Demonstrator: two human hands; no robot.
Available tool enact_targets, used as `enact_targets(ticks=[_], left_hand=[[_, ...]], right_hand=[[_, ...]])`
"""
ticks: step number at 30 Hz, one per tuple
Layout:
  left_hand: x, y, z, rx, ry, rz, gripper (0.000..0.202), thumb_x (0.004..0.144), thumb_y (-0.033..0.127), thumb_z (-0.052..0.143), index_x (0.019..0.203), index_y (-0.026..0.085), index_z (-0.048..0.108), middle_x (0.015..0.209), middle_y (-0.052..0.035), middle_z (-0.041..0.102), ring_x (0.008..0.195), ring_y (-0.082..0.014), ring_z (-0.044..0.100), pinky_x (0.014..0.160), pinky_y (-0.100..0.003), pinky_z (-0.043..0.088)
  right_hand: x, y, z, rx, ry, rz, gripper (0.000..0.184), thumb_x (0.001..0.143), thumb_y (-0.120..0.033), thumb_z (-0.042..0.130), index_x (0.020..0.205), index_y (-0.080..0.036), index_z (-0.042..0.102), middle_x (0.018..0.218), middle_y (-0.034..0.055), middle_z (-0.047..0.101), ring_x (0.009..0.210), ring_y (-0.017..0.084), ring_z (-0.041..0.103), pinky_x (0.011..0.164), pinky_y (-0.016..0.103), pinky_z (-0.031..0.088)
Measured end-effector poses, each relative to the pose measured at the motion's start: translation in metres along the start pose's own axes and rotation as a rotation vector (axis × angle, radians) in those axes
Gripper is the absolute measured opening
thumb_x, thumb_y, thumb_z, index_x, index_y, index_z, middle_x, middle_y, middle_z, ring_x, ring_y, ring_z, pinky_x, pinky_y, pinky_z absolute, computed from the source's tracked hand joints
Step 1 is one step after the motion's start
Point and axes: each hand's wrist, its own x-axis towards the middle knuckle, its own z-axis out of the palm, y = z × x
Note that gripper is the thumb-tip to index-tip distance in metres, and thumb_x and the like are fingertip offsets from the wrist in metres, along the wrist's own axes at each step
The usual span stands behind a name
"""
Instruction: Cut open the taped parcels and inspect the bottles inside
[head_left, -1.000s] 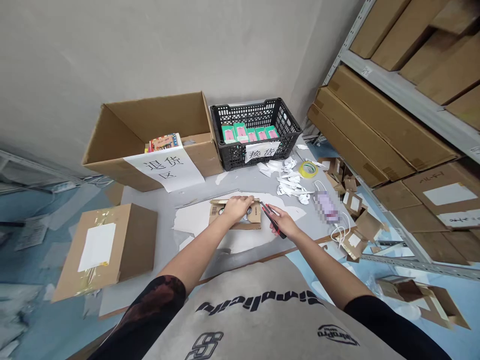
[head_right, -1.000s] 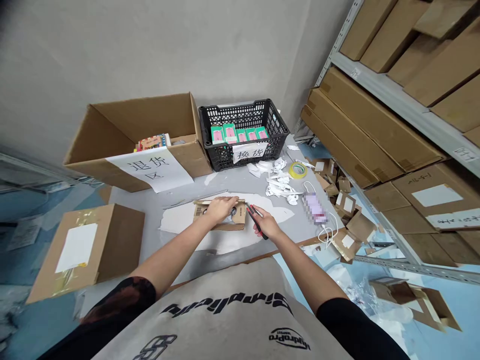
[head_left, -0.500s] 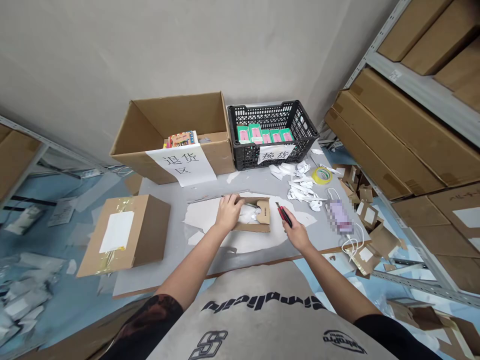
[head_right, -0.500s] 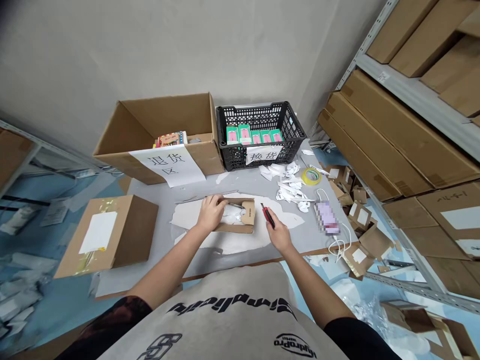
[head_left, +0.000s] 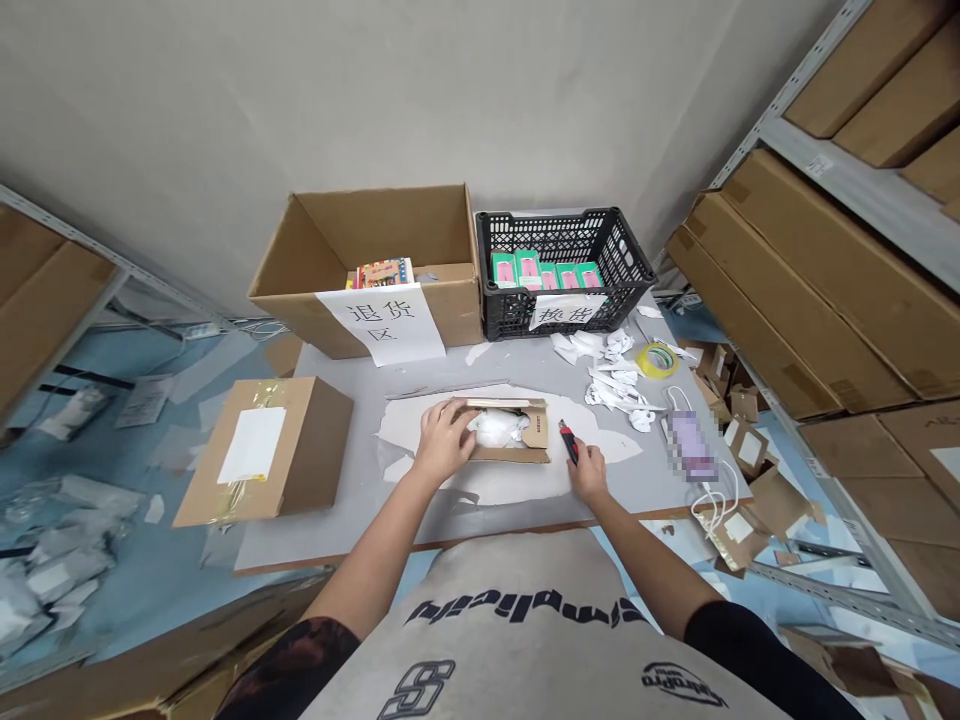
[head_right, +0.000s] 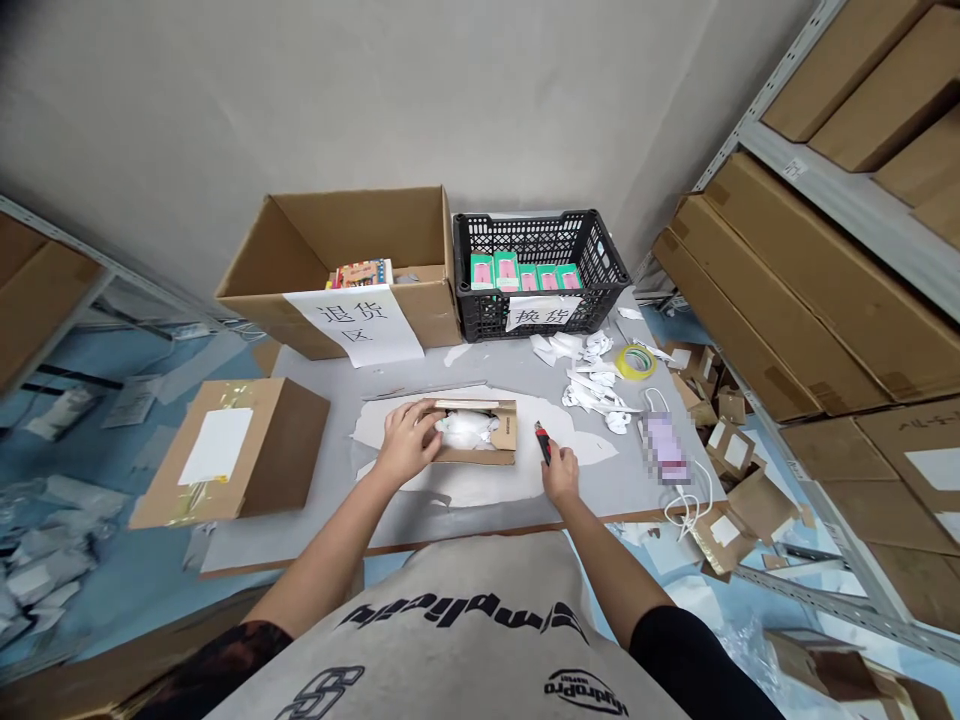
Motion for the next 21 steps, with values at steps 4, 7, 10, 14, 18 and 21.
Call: enact_targets(ticks=[4,7,10,14,18,21], left_hand=[[-0.01,-0.01,-0.006,-0.096,-0.093,0.047,0.042,0.086,0.044,0.06,0.125,0.027,0.059,0.12,-0.009,0.063,0.133,-0.0335,0.038,0.11,-0.055,0.027],[-0.014,-0.021,-0.006,-0.212,-0.167,0.081,0.065,0.076,0.057,0.069,0.131,0.025,0.053,0.132,-0.0109,0.056,0.13,-0.0317,0.044,0.109,-0.048,0.034],[-0.011,-0.033,-0.001,-0.286,-0.152,0.081,0.074,0.069,0.059,0.075,0.131,0.024,0.053,0.136,-0.0121,0.051,0.125,-0.0302,0.049,0.106,-0.044,0.04],[0.002,-0.042,0.015,-0.322,-0.053,0.012,0.05,0.079,0.046,0.07,0.123,0.025,0.058,0.118,-0.0086,0.062,0.113,-0.0258,0.056,0.102,-0.042,0.043],[0.005,-0.041,0.034,-0.296,0.034,-0.177,0.045,0.079,0.042,0.07,0.121,0.026,0.061,0.126,-0.0099,0.057,0.123,-0.0288,0.048,0.107,-0.047,0.036],[-0.002,-0.04,0.046,-0.384,0.046,-0.44,0.073,0.077,0.05,0.07,0.141,0.028,0.044,0.145,-0.0124,0.042,0.136,-0.0326,0.036,0.111,-0.051,0.03]], right_hand=[[-0.002,0.005,-0.005,0.025,-0.033,-0.032,0.055,0.085,-0.03,0.052,0.139,-0.022,0.047,0.116,0.0128,0.05,0.11,0.03,0.05,0.099,0.044,0.038],[0.003,-0.006,-0.027,0.148,0.006,-0.068,0.058,0.082,-0.032,0.055,0.139,-0.022,0.046,0.125,0.0137,0.048,0.121,0.032,0.045,0.106,0.05,0.034],[0.011,-0.032,-0.06,0.422,-0.028,-0.273,0.06,0.083,-0.03,0.052,0.142,-0.027,0.04,0.139,0.0099,0.041,0.131,0.026,0.039,0.11,0.044,0.035],[0.021,-0.07,-0.088,0.654,-0.25,-0.469,0.06,0.088,-0.038,0.054,0.145,-0.034,0.037,0.15,0.0048,0.033,0.135,0.022,0.037,0.107,0.04,0.04],[0.024,-0.088,-0.077,0.735,-0.192,-0.362,0.056,0.085,-0.045,0.059,0.137,-0.029,0.049,0.146,0.008,0.039,0.127,0.024,0.046,0.102,0.04,0.045],[0.025,-0.091,-0.063,0.852,-0.155,-0.155,0.062,0.083,-0.043,0.06,0.14,-0.028,0.044,0.135,0.0097,0.05,0.109,0.022,0.057,0.093,0.039,0.051]])
